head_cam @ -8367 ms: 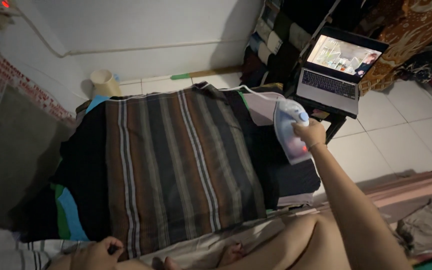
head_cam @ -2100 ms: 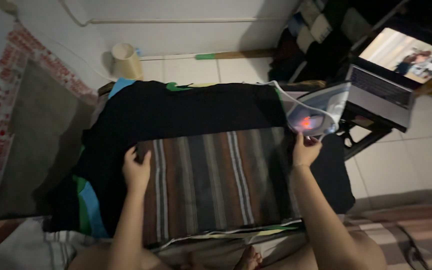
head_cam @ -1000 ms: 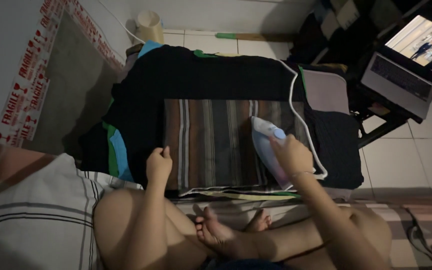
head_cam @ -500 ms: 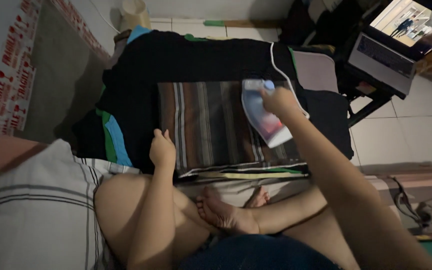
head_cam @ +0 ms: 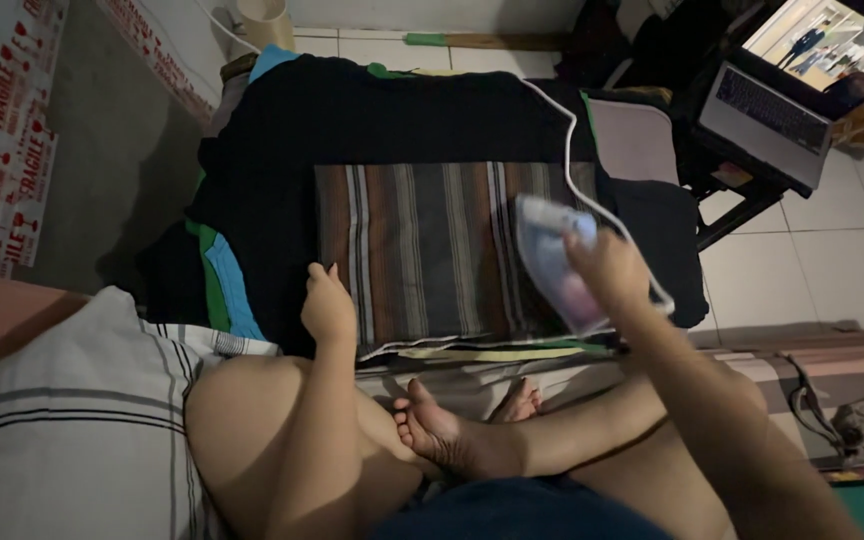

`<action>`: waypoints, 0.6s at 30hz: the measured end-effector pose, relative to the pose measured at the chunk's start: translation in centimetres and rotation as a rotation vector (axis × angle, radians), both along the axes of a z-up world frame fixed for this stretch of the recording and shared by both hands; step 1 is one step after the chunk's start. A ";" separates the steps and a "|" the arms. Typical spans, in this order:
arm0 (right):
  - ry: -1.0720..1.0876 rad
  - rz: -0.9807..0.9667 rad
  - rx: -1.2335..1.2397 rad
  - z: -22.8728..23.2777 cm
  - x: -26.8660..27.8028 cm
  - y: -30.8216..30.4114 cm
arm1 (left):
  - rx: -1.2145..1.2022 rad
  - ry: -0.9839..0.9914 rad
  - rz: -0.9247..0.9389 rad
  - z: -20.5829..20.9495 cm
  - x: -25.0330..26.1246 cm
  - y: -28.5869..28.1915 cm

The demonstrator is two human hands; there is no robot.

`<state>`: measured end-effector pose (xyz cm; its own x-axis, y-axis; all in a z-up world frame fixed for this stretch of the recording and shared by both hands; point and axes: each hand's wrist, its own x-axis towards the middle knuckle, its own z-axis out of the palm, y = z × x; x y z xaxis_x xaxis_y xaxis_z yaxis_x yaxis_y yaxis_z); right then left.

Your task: The recorder is ironing and folding a piece of light-colored clothing while sitting on a bed.

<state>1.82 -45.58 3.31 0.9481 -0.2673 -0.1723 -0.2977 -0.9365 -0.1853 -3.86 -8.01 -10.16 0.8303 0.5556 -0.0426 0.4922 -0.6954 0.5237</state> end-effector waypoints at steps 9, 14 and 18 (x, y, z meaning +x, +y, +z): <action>-0.148 -0.044 -0.063 -8.5 17.5 -10.9 | 0.104 -0.082 -0.035 -2.6 0.2 0.7; 0.079 -0.088 0.080 -3.6 7.8 -8.3 | 0.010 -0.052 -0.037 -1.7 0.0 1.1; 0.085 0.039 0.052 -5.6 -1.7 -10.2 | 0.035 -0.056 -0.031 -2.1 -0.3 0.9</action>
